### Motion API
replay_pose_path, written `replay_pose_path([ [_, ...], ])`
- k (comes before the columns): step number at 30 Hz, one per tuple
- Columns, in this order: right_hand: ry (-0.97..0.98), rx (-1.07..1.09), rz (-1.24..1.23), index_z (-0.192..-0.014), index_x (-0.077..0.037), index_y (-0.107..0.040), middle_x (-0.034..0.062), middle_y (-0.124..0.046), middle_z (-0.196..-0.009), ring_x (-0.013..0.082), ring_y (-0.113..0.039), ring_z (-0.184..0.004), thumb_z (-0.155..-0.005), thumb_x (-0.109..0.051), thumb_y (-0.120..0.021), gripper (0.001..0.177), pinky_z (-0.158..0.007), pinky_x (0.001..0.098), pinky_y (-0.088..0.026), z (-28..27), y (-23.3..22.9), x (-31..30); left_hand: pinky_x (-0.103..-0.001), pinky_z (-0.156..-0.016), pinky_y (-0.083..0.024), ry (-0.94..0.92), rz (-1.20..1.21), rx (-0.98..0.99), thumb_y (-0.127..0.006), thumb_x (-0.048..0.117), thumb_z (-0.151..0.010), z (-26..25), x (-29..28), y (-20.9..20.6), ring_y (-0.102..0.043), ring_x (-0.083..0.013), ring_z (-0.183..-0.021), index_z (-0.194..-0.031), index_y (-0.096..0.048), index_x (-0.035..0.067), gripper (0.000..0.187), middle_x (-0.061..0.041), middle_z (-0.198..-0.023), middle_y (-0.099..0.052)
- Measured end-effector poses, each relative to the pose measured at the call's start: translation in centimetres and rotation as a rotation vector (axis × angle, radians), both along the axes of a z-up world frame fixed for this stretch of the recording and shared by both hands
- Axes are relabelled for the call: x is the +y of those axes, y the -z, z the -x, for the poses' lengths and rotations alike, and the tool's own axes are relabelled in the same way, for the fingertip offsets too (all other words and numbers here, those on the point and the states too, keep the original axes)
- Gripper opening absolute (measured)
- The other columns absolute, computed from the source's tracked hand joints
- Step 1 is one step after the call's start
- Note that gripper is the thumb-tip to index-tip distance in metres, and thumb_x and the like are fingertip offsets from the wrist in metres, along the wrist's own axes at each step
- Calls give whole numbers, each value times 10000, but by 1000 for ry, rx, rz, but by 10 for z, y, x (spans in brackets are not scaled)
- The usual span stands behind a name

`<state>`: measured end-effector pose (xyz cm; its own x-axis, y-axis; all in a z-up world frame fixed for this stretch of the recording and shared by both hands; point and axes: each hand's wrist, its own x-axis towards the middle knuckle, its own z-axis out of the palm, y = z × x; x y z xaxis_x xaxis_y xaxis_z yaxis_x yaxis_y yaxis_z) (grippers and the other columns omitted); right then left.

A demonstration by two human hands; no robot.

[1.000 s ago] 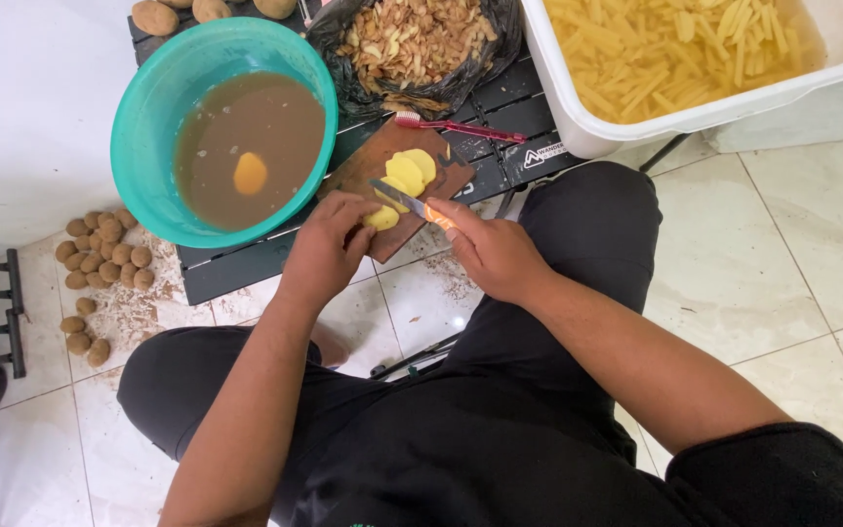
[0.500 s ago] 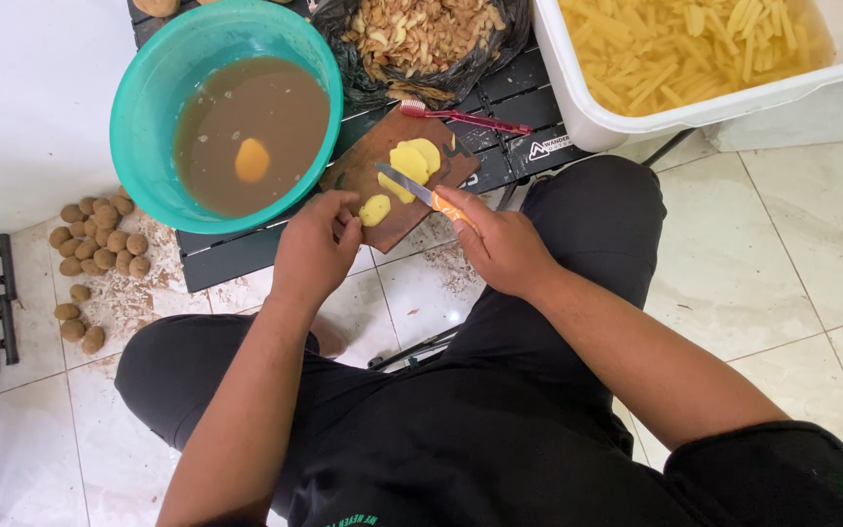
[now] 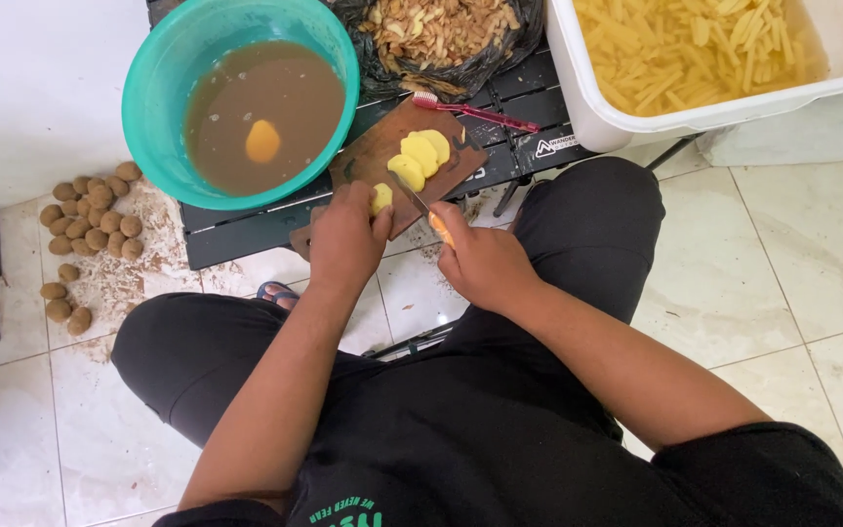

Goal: Peeling potatoes and slicing them into thin strips for fries on a cutting board.

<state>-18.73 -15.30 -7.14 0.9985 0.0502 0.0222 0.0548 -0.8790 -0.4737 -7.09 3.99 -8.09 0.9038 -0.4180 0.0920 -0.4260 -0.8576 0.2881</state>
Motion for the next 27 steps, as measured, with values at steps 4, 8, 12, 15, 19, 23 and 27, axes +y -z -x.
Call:
replay_pose_path([
  [4, 0, -46, -36, -1473, -115, -380, 219, -675, -660, 446, -694, -598, -975, -246, -418, 517, -584, 493, -533, 4, -15, 19, -423, -755, -543, -37, 116, 35, -707, 362, -964, 1, 7, -2, -718, -311, -811, -1140, -702, 146, 279, -60, -899, -662],
  [8, -17, -61, -64, -1501, -67, -383, 248, -661, -628, 467, -671, -569, -975, -185, -391, 540, -554, 510, -514, 9, -21, 33, -501, -821, -518, 198, 183, 59, -717, 197, -912, -3, 20, -17, -699, -376, -906, -1293, -704, 170, 382, -90, -890, -672],
  [12, -13, -67, -111, -1519, -26, -379, 262, -659, -612, 467, -654, -535, -982, -167, -373, 554, -517, 499, -499, 13, -25, 42, -424, -817, -535, 135, 198, 123, -757, 242, -919, -11, 21, -3, -706, -276, -876, -1286, -735, 238, 368, -29, -878, -656],
  [15, -17, -81, -103, -1523, -14, -382, 265, -663, -616, 471, -650, -537, -984, -162, -374, 559, -504, 505, -490, 16, -27, 46, -375, -789, -556, 54, 199, 150, -781, 298, -917, -8, 12, -6, -701, -231, -852, -1249, -750, 244, 337, -11, -895, -651],
  [19, -19, -111, -32, -1531, 3, -378, 261, -661, -613, 449, -650, -525, -992, -159, -381, 563, -484, 490, -495, 19, -24, 49, -407, -780, -567, 38, 259, 122, -806, 301, -908, -10, 15, -4, -706, -253, -861, -1240, -757, 220, 346, -18, -883, -634],
  [23, 10, -88, -41, -1541, -3, -366, 227, -662, -614, 392, -627, -496, -990, -165, -376, 574, -473, 438, -475, 22, -29, 49, -483, -870, -544, 215, 205, 213, -720, 193, -943, -15, 23, -32, -698, -347, -936, -1305, -724, 169, 363, -96, -918, -664],
  [27, 34, -83, -34, -1532, -2, -379, 210, -660, -613, 389, -636, -508, -991, -162, -384, 565, -474, 440, -473, 22, -24, 49, -500, -900, -550, 275, 143, 257, -702, 117, -926, -15, 23, -48, -696, -390, -974, -1308, -722, 123, 382, -159, -954, -700],
])
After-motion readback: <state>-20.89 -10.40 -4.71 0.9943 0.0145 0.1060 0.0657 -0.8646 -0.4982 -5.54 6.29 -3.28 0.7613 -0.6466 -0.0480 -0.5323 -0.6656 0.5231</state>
